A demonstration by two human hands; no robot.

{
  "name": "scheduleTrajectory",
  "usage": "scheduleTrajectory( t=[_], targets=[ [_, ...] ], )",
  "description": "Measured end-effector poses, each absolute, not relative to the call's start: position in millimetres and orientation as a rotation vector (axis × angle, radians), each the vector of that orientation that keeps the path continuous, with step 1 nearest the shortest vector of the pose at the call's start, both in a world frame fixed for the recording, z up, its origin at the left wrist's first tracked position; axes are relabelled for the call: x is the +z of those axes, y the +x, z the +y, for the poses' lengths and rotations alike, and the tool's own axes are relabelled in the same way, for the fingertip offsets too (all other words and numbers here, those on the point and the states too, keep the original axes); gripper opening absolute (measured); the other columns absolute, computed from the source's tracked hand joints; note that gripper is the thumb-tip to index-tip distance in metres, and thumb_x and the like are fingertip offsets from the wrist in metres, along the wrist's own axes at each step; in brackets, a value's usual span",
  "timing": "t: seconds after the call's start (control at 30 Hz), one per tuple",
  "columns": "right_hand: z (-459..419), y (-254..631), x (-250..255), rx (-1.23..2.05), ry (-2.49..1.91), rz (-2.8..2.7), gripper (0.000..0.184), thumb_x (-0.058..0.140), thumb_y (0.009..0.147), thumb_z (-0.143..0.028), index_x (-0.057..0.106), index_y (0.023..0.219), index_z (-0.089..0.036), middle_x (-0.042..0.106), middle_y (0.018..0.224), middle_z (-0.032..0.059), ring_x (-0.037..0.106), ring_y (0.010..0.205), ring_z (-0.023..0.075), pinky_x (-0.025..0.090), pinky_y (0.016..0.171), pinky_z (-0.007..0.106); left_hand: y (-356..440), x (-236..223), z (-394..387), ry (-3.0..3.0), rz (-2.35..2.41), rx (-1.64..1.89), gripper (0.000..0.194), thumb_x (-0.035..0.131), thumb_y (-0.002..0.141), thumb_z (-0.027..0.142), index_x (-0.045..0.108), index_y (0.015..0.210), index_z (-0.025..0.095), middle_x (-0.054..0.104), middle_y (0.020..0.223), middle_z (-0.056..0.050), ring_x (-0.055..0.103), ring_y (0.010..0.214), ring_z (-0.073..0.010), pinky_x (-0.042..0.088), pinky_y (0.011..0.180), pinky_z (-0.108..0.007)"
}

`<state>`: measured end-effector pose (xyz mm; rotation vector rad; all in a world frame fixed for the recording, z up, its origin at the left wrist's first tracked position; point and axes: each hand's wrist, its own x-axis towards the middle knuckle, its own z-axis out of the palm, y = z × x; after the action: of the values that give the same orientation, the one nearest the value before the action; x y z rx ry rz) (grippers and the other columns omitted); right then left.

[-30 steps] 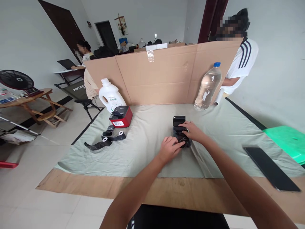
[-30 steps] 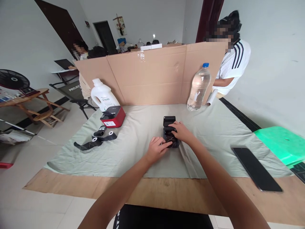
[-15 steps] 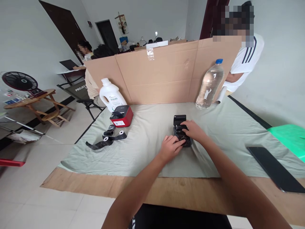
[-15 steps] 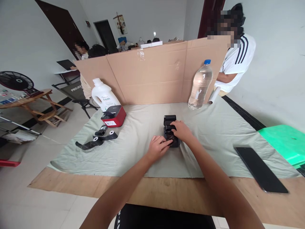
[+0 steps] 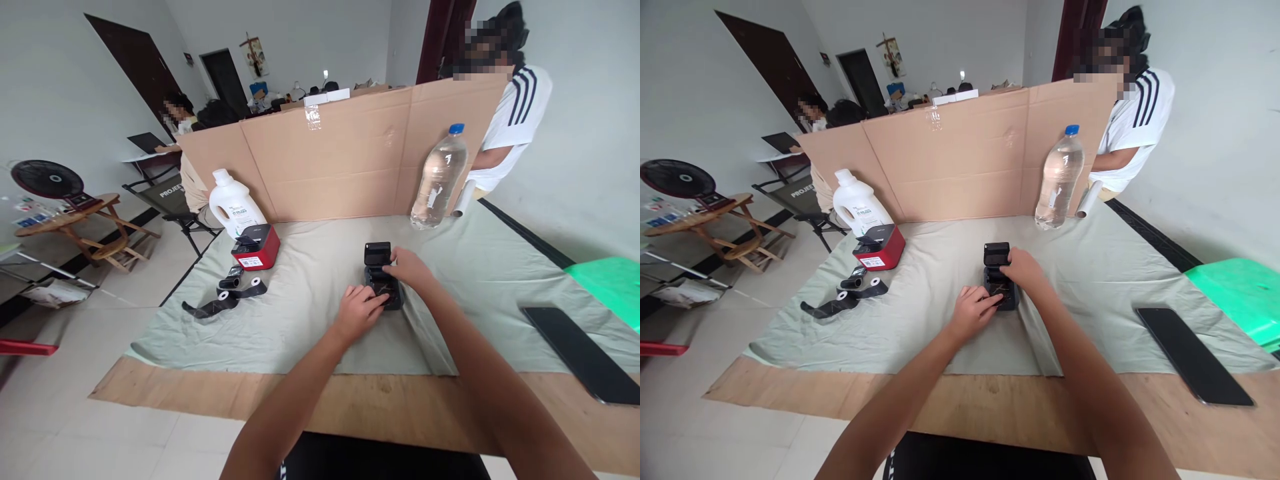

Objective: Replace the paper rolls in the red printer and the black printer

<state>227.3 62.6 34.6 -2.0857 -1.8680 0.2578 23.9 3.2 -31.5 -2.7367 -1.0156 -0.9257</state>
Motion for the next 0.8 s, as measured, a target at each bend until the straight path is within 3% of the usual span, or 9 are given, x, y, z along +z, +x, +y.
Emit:
scheduleTrajectory(
  t=[0.1,0.2,0.4,0.6,0.8],
  targets=[
    [74,236,35,0.108,-1.874,-1.732,0.033,0.057,0.091,-0.034,0.061,0.118,-0.017,0.067,0.113,0.016,0.064,0.098,0.0296,0.05,0.086,0.041,23,-31,3,-2.703,-0.94,-0.96,0.027,0.053,0.103,0.03,0.072,0.124,0.029,0.065,0.086,-0.003,0.058,0.082,-0.0167,0.036,0.074,-0.034],
    [86,238,36,0.205,-1.67,-1.823,0.034,0.053,0.091,-0.027,0.062,0.123,-0.019,0.067,0.122,0.0146,0.065,0.093,0.0257,0.05,0.092,0.042,23,-30,3,-2.637,-0.822,-1.036,0.025,0.055,0.102,0.027,0.072,0.12,0.025,0.064,0.082,-0.002,0.057,0.078,-0.0158,0.034,0.073,-0.034],
    [75,244,36,0.367,-1.468,-1.952,0.013,0.058,0.083,-0.022,0.062,0.096,-0.021,0.063,0.1,0.0063,0.06,0.075,0.0193,0.05,0.085,0.039,25,-31,-1,-2.549,-0.746,-1.004,0.026,0.053,0.102,0.021,0.069,0.122,0.025,0.06,0.076,-0.001,0.056,0.073,-0.015,0.033,0.07,-0.034],
    [38,246,32,0.439,-1.427,-2.117,0.01,0.058,0.082,-0.016,0.059,0.091,-0.021,0.054,0.099,0.0046,0.058,0.078,0.0183,0.049,0.083,0.036,24,-31,-5,-2.511,-0.63,-0.989,0.025,0.054,0.101,0.019,0.067,0.121,0.023,0.058,0.074,-0.002,0.054,0.071,-0.016,0.033,0.068,-0.035],
    [33,241,36,0.497,-1.557,-2.217,0.01,0.059,0.085,-0.014,0.063,0.092,-0.02,0.053,0.104,0.0068,0.06,0.083,0.0186,0.05,0.089,0.035,20,-27,-7,-2.517,-0.57,-0.982,0.021,0.055,0.1,0.02,0.068,0.117,0.021,0.057,0.072,-0.001,0.053,0.07,-0.0152,0.032,0.067,-0.034]
  ],
)
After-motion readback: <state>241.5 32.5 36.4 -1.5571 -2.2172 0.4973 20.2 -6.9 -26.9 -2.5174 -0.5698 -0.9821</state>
